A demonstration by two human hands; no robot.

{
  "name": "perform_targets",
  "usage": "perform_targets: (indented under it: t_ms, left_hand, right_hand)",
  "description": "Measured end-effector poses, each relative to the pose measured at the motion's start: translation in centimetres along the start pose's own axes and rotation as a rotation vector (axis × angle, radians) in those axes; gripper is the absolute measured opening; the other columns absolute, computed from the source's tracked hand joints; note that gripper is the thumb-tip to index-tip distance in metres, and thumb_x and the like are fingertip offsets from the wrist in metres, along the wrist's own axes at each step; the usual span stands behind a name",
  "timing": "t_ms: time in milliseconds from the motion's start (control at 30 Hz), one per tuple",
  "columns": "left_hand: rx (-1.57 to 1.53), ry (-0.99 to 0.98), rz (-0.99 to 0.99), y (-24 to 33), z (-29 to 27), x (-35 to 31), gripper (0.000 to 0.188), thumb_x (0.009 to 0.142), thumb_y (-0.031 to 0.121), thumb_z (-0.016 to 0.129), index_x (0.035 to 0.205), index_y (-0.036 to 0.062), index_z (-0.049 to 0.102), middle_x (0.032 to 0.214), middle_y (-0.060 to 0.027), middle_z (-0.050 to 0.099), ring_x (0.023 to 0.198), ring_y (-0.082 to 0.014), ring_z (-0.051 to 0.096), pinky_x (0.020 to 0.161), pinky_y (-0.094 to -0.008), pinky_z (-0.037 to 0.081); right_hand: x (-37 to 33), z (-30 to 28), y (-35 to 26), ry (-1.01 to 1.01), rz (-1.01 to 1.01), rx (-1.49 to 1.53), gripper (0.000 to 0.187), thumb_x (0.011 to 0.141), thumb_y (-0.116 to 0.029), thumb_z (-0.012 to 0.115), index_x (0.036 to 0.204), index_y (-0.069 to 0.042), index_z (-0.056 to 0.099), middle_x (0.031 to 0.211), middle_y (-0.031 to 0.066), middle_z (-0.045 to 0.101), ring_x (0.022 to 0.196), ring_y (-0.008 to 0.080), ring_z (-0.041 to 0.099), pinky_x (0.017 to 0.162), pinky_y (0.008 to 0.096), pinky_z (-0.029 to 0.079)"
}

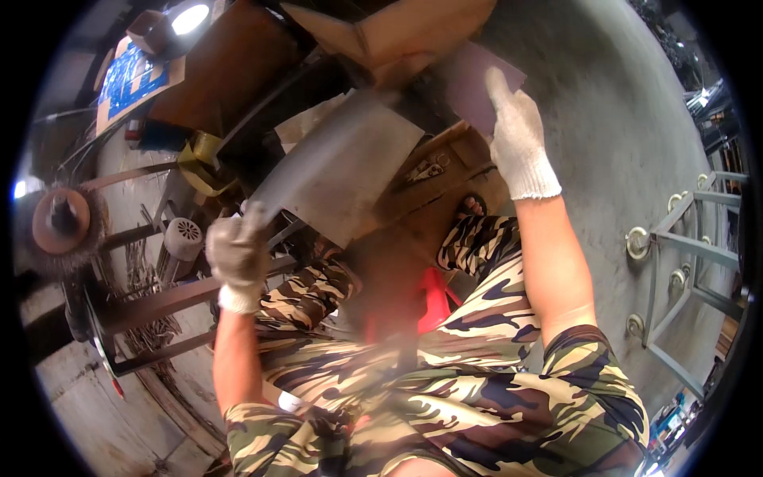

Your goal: The person picks up a rectangular metal sheet and a sanding block, then sits on the floor to sand the sheet's surface. They repeatedly rub the sanding block across the metal sheet, flipping it over to work on both sides.

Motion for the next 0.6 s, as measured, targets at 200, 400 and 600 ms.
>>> perform_targets:
  t_ms: [200, 400, 600]
  left_hand:
    - [0.057, -0.322, 0.193, 7.2, 7.7, -4.7, 0.043, 0.082, 0.015, 0.072, 0.125, 0.0143, 0.067, 0.075, -0.0003, 0.053, 0.063, -0.0188, 0.059, 0.051, -0.0354, 0.046]
    - [-0.012, -0.423, -0.09, 8.6, 13.8, -10.4, 0.04, 0.081, 0.017, 0.066, 0.121, 0.0112, 0.067, 0.082, -0.0049, 0.062, 0.074, -0.0262, 0.067, 0.059, -0.0401, 0.054]
    - [-0.227, -0.589, -0.232, 8.3, 15.5, -11.5, 0.052, 0.087, 0.033, 0.072, 0.133, 0.0121, 0.062, 0.103, -0.0116, 0.065, 0.092, -0.0317, 0.068, 0.074, -0.0434, 0.057]
  right_hand:
    - [-2.8, 3.3, 0.5, -0.159, -0.33, -0.541, 0.052, 0.107, -0.043, 0.055, 0.129, 0.003, 0.066, 0.106, 0.0121, 0.075, 0.101, 0.0188, 0.067, 0.094, 0.0342, 0.049]
    - [-6.3, 11.9, 7.1, -0.565, -0.732, -0.926, 0.038, 0.105, -0.013, 0.057, 0.142, -0.007, 0.061, 0.146, 0.016, 0.06, 0.136, 0.0286, 0.057, 0.114, 0.0357, 0.044]
    - [-4.8, 11.9, 13.0, -0.47, -0.889, -1.368, 0.035, 0.101, -0.014, 0.061, 0.136, -0.007, 0.064, 0.142, 0.0146, 0.062, 0.136, 0.0324, 0.055, 0.113, 0.04, 0.047]
Point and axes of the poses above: each hand's wrist, its own x-axis towards the middle knuckle, its own z-axis out of the palm, y = z × x, the point moved 9 cm from there along x, towards the middle knuckle
